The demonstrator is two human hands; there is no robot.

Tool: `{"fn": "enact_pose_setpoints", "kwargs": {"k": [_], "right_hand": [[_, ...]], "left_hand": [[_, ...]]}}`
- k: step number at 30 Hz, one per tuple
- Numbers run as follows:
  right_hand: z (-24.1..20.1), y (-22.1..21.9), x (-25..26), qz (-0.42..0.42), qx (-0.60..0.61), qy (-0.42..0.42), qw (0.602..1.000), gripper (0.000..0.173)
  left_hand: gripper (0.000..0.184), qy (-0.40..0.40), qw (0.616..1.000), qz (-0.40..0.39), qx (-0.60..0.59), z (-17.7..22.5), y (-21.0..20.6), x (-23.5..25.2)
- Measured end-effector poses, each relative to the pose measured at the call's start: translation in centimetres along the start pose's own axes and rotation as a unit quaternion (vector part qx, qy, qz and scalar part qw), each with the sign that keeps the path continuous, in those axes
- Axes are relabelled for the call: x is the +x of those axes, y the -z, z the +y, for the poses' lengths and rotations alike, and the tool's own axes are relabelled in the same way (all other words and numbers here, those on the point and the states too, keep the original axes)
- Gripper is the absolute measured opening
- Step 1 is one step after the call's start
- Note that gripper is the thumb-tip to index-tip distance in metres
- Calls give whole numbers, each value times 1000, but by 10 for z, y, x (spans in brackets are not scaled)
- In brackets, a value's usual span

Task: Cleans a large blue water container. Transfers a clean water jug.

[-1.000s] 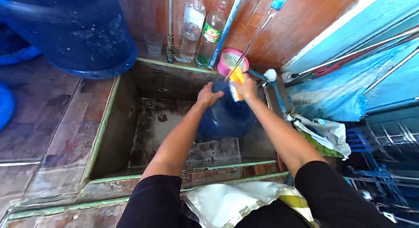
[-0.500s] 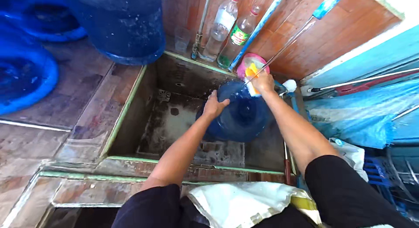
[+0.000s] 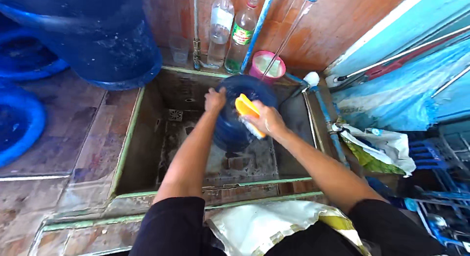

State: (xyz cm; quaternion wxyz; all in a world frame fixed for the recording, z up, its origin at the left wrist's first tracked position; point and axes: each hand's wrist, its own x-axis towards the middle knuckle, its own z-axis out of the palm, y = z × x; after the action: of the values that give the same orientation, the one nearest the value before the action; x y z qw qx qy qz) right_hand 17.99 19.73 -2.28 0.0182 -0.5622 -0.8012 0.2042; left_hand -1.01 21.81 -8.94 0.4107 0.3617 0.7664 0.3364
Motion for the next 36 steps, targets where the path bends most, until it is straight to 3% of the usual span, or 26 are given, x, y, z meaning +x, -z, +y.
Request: {"fn": "enact_pose_setpoints", "kwargs": {"k": [3, 5, 8, 10, 12, 14, 16, 18, 19, 23, 27, 30, 33, 34, 36], "right_hand": [[49, 19, 2, 32, -1, -62, 998, 61], [67, 33, 33, 75, 19, -126, 989, 61], [38, 26, 62, 80, 31, -112, 990, 61], [20, 24, 79, 84, 25, -80, 993, 59], [29, 29, 95, 94, 24, -105, 990, 61], [23, 31, 103, 88, 6, -125, 988, 63], [-7, 18, 92, 49, 13, -39, 998, 59], [-28, 8, 87, -4, -25, 69, 997, 55], [-23, 7, 91, -9, -15, 82, 996, 54], [9, 25, 126, 88, 13, -51, 995, 60], [-17, -3, 59, -3, 9, 41, 999, 59], [20, -2, 2, -6, 45, 27, 999, 58], [81, -12, -25, 87, 197, -41, 976, 54], [101, -21, -18, 92, 280, -66, 953, 49], [132, -40, 7, 103, 402, -113, 903, 42]], "left_hand": [[64, 18, 997, 47, 52, 7, 5, 12], [76, -1, 997, 57, 59, 16, -18, -1], [75, -127, 983, -41, 129, 30, -42, -3], [69, -200, 960, -74, 183, 36, -34, 10], [85, -131, 979, -51, 147, 25, -23, -5], [112, -30, 997, -43, 60, 10, -25, -33], [120, -11, 998, -53, 7, 0, -35, -46], [107, -43, 996, -81, 12, -9, -33, -43], [104, -57, 994, -93, 5, -20, -28, -41], [92, -42, 996, -62, -41, -41, -15, -37], [74, -62, 992, -113, -7, -32, 1, -13], [62, -33, 991, -125, -26, -34, 33, -2], [58, -34, 997, -25, 60, -36, 33, 5], [57, -63, 990, 10, 123, -36, 23, 6], [60, -150, 964, 8, 220, -25, 4, 1]]}}
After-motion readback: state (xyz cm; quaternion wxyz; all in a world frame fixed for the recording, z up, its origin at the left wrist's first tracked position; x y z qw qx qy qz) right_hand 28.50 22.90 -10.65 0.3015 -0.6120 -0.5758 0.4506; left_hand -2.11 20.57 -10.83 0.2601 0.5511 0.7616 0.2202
